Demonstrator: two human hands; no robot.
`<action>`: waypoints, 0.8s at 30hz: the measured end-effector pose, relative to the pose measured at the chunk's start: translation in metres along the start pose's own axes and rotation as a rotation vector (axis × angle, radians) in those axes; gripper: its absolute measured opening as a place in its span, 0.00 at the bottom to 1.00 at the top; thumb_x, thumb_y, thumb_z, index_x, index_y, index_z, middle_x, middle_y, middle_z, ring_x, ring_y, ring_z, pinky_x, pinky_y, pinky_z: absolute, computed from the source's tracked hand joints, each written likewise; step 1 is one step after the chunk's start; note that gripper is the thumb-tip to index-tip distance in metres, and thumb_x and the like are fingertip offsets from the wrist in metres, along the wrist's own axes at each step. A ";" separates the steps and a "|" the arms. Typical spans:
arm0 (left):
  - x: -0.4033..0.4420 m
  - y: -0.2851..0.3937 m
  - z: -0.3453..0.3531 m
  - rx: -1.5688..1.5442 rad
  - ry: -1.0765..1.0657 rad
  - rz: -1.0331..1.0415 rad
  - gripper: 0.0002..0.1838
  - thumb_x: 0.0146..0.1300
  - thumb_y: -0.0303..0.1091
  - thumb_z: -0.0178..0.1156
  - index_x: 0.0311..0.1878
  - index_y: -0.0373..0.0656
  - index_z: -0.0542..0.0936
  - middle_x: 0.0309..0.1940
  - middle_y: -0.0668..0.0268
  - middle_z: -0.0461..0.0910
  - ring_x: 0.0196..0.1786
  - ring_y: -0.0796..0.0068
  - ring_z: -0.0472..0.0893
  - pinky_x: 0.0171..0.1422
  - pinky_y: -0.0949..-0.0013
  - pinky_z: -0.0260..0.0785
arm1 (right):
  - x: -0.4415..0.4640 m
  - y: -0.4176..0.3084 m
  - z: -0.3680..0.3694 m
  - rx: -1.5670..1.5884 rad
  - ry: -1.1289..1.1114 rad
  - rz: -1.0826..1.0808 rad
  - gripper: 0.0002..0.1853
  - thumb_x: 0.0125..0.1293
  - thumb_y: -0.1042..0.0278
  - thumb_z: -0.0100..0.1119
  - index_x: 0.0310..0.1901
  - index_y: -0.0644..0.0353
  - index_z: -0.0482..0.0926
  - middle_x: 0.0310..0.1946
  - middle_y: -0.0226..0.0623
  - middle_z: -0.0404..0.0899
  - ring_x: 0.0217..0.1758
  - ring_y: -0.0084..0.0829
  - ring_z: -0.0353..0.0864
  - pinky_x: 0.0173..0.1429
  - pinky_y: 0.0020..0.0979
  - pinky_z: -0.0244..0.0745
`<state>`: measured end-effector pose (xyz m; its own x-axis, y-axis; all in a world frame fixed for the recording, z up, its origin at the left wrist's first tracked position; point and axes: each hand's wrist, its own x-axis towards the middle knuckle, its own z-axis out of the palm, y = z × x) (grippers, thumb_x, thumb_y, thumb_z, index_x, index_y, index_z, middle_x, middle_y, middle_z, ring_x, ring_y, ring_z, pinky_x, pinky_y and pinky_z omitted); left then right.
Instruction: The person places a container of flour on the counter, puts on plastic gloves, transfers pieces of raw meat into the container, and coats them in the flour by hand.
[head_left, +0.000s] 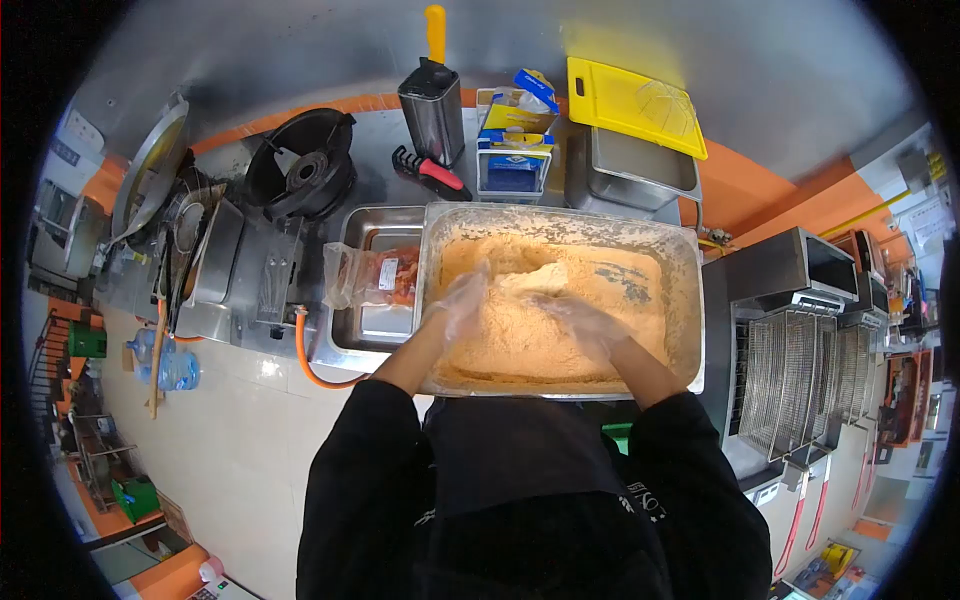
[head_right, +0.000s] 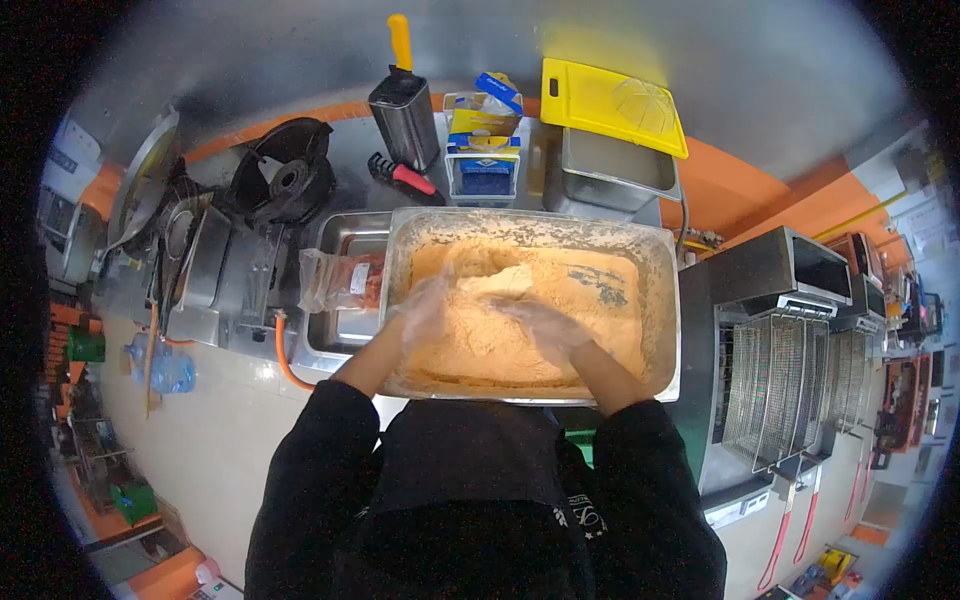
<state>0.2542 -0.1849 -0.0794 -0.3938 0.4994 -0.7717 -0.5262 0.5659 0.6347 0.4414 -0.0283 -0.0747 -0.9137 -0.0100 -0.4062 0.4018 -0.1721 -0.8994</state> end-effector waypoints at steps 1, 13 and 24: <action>-0.010 0.005 -0.003 0.119 0.057 0.025 0.30 0.69 0.58 0.45 0.59 0.42 0.74 0.56 0.60 0.75 0.60 0.66 0.69 0.62 0.59 0.62 | -0.011 -0.020 0.004 0.081 0.049 0.059 0.39 0.68 0.43 0.52 0.72 0.59 0.55 0.72 0.42 0.57 0.74 0.36 0.55 0.74 0.37 0.53; 0.009 -0.057 0.016 0.124 -0.018 0.101 0.28 0.70 0.51 0.43 0.60 0.38 0.74 0.57 0.59 0.75 0.58 0.69 0.71 0.63 0.63 0.61 | 0.010 -0.014 0.030 -0.481 -0.031 0.316 0.43 0.56 0.31 0.59 0.58 0.67 0.74 0.53 0.51 0.76 0.58 0.42 0.72 0.62 0.39 0.65; -0.021 -0.031 0.024 0.832 -0.115 0.045 0.27 0.71 0.50 0.39 0.57 0.37 0.75 0.59 0.47 0.73 0.63 0.54 0.72 0.66 0.57 0.61 | -0.003 -0.001 0.036 -0.722 -0.063 0.511 0.37 0.51 0.53 0.72 0.57 0.70 0.71 0.47 0.55 0.77 0.47 0.39 0.77 0.52 0.39 0.72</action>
<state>0.2969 -0.1974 -0.0815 -0.2981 0.5710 -0.7649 0.2331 0.8206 0.5217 0.4419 -0.0631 -0.0668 -0.6054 0.0269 -0.7955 0.6826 0.5315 -0.5015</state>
